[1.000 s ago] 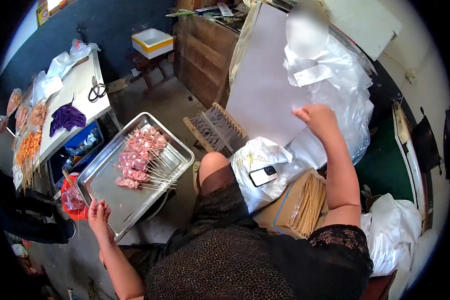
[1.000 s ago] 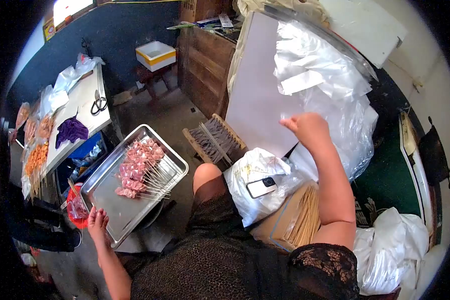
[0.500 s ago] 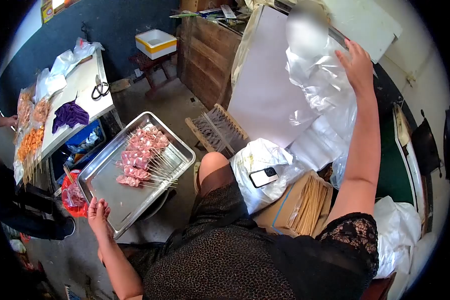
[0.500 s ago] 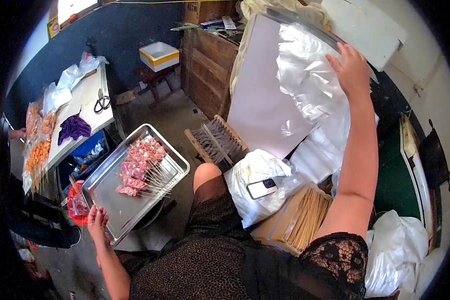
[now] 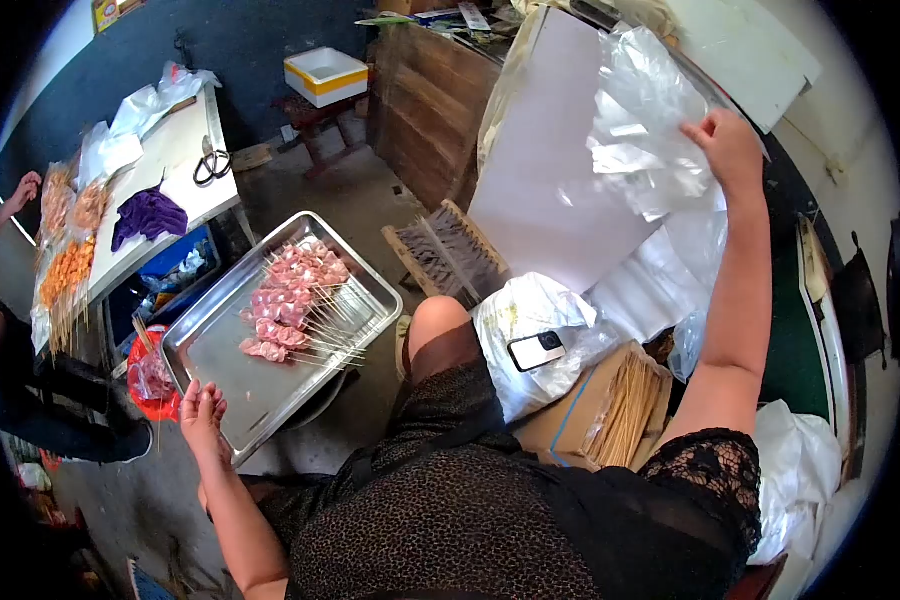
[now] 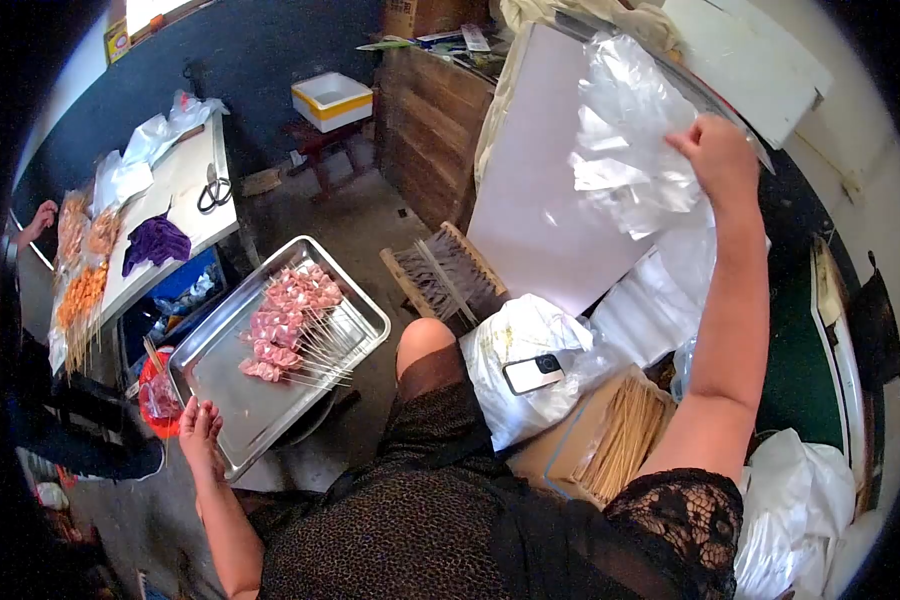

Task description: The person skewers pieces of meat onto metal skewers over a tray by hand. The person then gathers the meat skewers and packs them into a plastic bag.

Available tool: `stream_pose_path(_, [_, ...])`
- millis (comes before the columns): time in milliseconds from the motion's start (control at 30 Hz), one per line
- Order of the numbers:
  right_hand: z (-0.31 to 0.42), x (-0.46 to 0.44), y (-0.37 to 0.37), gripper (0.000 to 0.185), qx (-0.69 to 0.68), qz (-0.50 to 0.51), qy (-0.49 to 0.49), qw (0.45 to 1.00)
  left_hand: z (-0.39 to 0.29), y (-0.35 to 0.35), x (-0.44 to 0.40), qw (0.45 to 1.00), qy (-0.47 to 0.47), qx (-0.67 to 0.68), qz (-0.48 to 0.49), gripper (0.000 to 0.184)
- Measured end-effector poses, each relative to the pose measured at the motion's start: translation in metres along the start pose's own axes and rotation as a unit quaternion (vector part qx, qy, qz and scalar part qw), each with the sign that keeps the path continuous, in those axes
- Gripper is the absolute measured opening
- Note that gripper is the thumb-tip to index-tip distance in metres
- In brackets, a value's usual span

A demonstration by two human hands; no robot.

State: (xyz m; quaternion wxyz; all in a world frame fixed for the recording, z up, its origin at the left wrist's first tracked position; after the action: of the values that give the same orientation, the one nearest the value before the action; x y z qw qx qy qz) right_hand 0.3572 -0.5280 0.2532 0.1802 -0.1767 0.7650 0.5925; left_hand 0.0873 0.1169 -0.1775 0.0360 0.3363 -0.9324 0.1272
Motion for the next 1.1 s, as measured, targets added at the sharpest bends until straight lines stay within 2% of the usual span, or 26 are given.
stream_pose_path(33, [0.0, 0.003, -0.001, 0.032, 0.003, -0.001, -0.003, 1.0, 0.0, -0.002, -0.001, 1.0, 0.0, 0.002, 0.005, 0.036])
stream_pose_path(133, [-0.006, 0.018, 0.003, 0.029, -0.129, -0.01, -0.066, 0.989, 0.002, 0.0, -0.002, 1.0, -0.001, 0.024, 0.009, 0.036])
stream_pose_path(167, [-0.014, 0.021, 0.002, 0.029, -0.127, -0.012, -0.067, 0.989, 0.003, 0.0, -0.002, 1.0, -0.001, 0.025, 0.011, 0.036])
stream_pose_path(233, [-0.042, 0.026, 0.0, 0.034, -0.097, -0.108, -0.014, 0.989, 0.0, 0.0, -0.001, 0.999, -0.014, 0.024, 0.018, 0.037])
stream_pose_path(267, [-0.047, 0.026, -0.005, 0.044, -0.006, -0.141, 0.047, 0.989, -0.001, 0.0, -0.001, 0.999, -0.014, 0.024, 0.019, 0.037])
stream_pose_path(300, [-0.044, 0.027, -0.006, 0.044, -0.005, -0.141, 0.047, 0.989, -0.002, 0.0, -0.001, 0.999, -0.012, 0.024, 0.017, 0.037])
stream_pose_path(367, [-0.028, 0.034, -0.001, 0.037, 0.025, -0.186, 0.113, 0.976, 0.0, 0.0, -0.001, 0.999, -0.01, 0.024, 0.018, 0.037])
stream_pose_path(467, [-0.03, 0.035, 0.006, 0.026, 0.019, -0.16, 0.127, 0.979, 0.003, 0.0, -0.004, 0.999, -0.016, 0.03, 0.027, 0.038])
stream_pose_path(567, [-0.015, 0.05, 0.023, 0.017, 0.015, -0.184, 0.108, 0.977, 0.006, 0.003, -0.005, 0.999, -0.01, 0.03, 0.018, 0.038])
stream_pose_path(700, [0.013, 0.077, 0.036, 0.022, -0.011, -0.162, 0.082, 0.983, 0.007, 0.004, -0.005, 0.999, -0.003, 0.023, 0.025, 0.038])
stream_pose_path(767, [0.024, 0.087, 0.025, 0.025, -0.036, -0.04, 0.081, 0.995, 0.007, 0.004, -0.004, 0.999, -0.002, 0.026, 0.023, 0.038])
stream_pose_path(833, [0.025, 0.098, 0.009, 0.029, -0.05, -0.017, 0.087, 0.995, 0.006, 0.005, -0.005, 0.999, -0.007, 0.028, 0.026, 0.039])
stream_pose_path(900, [0.023, 0.108, -0.02, 0.033, -0.108, 0.128, 0.036, 0.985, 0.004, 0.002, -0.004, 0.999, -0.005, 0.027, 0.023, 0.037])
stream_pose_path(1000, [0.025, 0.123, -0.059, 0.037, -0.163, 0.225, 0.015, 0.96, 0.0, 0.0, 0.0, 0.999, -0.005, 0.027, 0.021, 0.036])
stream_pose_path(1100, [0.032, 0.135, -0.074, 0.036, -0.163, 0.262, 0.006, 0.951, -0.003, -0.002, 0.002, 0.999, -0.004, 0.03, 0.016, 0.035])
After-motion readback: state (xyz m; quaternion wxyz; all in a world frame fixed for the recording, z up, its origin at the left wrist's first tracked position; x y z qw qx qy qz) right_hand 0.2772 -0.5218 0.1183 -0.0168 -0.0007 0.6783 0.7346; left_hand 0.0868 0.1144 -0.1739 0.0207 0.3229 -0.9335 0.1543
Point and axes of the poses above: each hand's wrist, its own x-axis away from the middle knuckle, its own y-axis out of the back of the hand, z = x × y, the point moved 5 cm from there along -x, towards the middle knuckle, and after that the axes turned 8 degrees about z, right-handed, at the moved point
